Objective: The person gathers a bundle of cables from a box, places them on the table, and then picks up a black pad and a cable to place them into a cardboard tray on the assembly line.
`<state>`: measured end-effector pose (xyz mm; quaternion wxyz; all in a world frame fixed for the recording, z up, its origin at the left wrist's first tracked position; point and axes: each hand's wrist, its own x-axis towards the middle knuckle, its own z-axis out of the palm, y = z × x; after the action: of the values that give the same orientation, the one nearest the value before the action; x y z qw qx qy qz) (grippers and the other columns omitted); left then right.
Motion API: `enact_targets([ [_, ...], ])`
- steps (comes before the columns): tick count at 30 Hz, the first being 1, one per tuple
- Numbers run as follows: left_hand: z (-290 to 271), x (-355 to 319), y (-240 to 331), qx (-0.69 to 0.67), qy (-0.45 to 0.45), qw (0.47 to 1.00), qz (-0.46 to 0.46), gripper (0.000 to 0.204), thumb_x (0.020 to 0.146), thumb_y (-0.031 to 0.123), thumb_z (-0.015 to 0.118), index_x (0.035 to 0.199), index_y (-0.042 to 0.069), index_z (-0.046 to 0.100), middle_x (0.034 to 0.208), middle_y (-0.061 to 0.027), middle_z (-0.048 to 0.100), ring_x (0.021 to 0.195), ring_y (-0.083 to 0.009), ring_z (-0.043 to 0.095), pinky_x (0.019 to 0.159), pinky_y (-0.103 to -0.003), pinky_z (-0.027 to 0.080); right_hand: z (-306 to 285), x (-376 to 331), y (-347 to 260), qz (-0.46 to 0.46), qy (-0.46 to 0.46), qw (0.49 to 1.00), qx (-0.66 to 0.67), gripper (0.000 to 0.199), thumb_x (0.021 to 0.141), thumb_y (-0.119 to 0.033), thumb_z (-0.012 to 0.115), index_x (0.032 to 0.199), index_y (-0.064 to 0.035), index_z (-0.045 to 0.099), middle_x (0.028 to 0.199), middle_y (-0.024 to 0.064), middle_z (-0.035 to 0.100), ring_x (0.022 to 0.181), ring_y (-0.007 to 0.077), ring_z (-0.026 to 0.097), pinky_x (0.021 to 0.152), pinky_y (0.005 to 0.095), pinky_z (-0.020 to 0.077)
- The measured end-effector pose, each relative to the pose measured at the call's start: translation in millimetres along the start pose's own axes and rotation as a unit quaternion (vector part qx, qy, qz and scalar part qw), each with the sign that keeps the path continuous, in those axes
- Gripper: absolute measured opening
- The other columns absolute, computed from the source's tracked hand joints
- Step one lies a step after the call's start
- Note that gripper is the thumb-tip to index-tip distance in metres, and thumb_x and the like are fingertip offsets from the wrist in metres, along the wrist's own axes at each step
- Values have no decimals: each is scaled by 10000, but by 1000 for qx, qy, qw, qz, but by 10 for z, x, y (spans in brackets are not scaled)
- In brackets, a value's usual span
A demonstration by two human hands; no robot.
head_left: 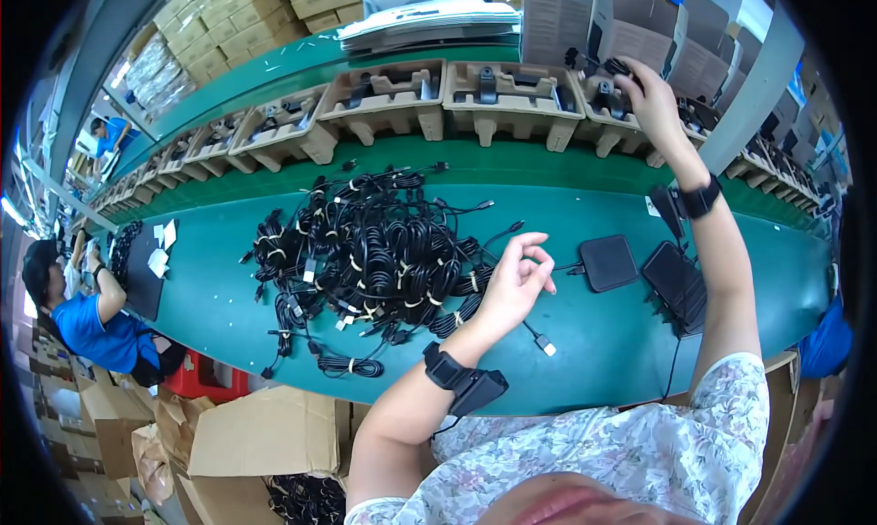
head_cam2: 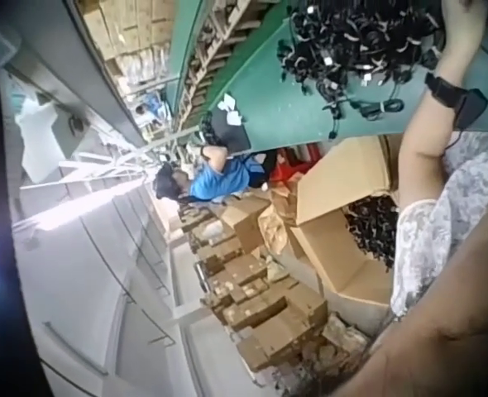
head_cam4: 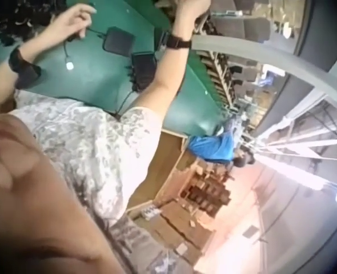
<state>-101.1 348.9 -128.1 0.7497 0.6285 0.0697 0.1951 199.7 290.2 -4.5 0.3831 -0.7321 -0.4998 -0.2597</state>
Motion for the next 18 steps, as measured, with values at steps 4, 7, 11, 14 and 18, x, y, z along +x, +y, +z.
enact_targets([
  [4,-75,-42,-23,-22,0,1000,-13,355,897,45,497,1223,21,356,964,-69,471,746,-123,568,707,-255,484,244,203,263,-20,-93,977,-191,231,815,-122,569,1024,-31,606,999,184,614,940,344,581,787,406,465],
  [7,-70,-57,-47,-31,-3,999,-22,348,897,41,496,1218,20,364,976,-69,469,748,-123,567,715,-251,480,330,319,326,-27,-260,914,-310,194,812,-127,564,972,-33,620,981,187,617,933,352,583,783,427,467],
  [11,-70,-64,-33,-26,-2,999,-26,342,894,38,497,1212,21,373,999,-74,474,781,-128,579,723,-248,476,553,457,378,51,-344,885,-311,184,819,-153,553,919,-8,607,922,207,621,908,363,591,765,440,473],
  [14,-43,-29,-52,-25,16,999,-19,334,891,35,499,1204,22,382,1020,-79,479,813,-131,587,711,-240,469,972,367,693,70,-169,930,-319,231,825,-188,550,907,26,581,899,229,619,904,384,590,760,443,477],
  [18,-57,-1,-49,-26,36,999,-11,323,886,31,503,1190,24,395,1045,-82,484,850,-134,595,684,-227,456,1080,320,763,213,-87,950,-212,305,830,-211,542,964,63,562,901,241,617,912,390,588,769,444,476],
])
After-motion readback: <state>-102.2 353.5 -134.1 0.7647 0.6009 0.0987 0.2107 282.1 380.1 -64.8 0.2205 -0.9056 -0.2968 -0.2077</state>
